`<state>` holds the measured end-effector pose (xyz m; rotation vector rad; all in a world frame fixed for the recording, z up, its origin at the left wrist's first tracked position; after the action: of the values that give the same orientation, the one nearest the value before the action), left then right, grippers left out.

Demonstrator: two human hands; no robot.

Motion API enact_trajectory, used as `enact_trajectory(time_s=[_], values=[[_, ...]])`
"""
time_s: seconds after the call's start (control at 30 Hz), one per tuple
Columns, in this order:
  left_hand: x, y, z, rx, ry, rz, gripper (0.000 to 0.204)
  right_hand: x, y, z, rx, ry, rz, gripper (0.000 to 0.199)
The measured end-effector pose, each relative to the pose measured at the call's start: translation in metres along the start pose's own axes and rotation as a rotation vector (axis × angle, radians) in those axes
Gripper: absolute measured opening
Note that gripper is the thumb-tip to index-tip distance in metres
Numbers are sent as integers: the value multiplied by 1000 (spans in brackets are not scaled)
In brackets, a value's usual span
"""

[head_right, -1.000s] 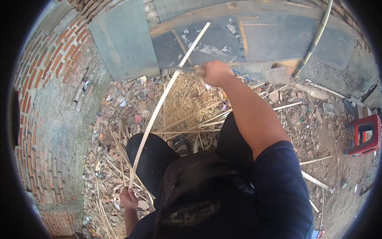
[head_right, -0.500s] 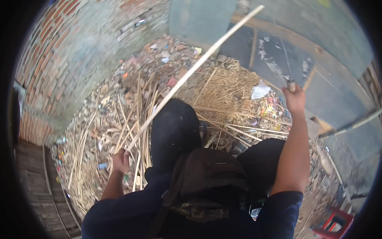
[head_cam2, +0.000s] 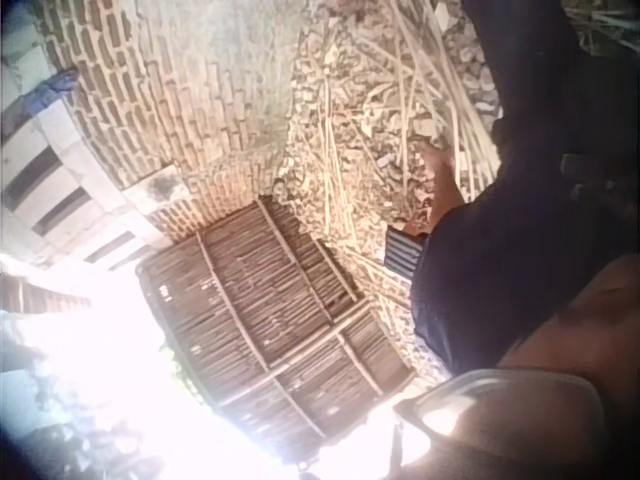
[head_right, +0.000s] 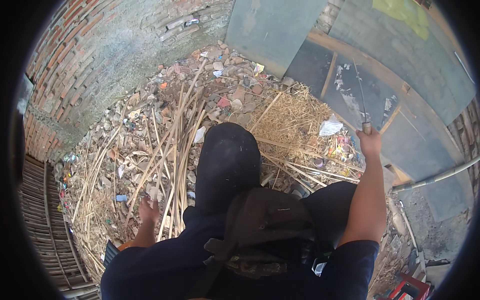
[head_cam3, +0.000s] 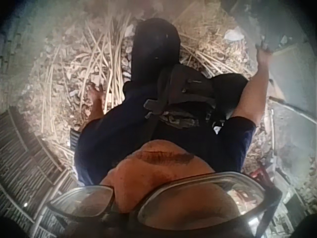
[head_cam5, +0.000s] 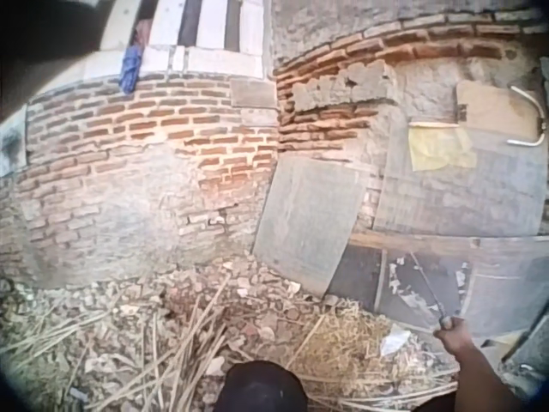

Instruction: The person scrapes and peels layers from bamboo strips using a knife.

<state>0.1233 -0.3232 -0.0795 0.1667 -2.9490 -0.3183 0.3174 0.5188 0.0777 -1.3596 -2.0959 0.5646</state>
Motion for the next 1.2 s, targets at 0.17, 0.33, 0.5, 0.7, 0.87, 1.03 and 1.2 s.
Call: enact_trajectory(time_s=[0.17, 0.33, 0.5, 0.7, 0.87, 1.03, 1.2], values=[[-8, -21, 36, 44, -206, -98, 57, 3, 5, -42, 69, 203, -117, 23], [-17, -81, 123, -151, -339, -51, 52, -31, 16, -81, 25, 123, 11, 45], [-32, -71, 195, -78, -435, 109, 58, -137, 144, -60, -166, 16, 258, 59], [23, 27, 180, -198, -417, 249, 59, -372, 246, -90, -331, -207, 758, 54], [99, 144, 143, -422, -356, 431, 59, -570, 331, -106, -412, -165, 1056, 45], [133, 265, 89, -635, -384, 542, 60, -611, 305, -110, -378, 43, 1225, 42], [137, 361, 65, -777, -585, 520, 61, -608, 316, -120, -376, 204, 1221, 28]])
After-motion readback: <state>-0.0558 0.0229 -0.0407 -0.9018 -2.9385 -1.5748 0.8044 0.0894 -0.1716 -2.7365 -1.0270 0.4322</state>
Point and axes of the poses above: each hand's wrist, its own x-axis towards the middle knuckle, its own z-axis out of the palm, y = z × x, the point moved 4 cm from there along x, towards the middle knuckle, and after that the axes turned 9 degrees about y, right-handed, at the moved point
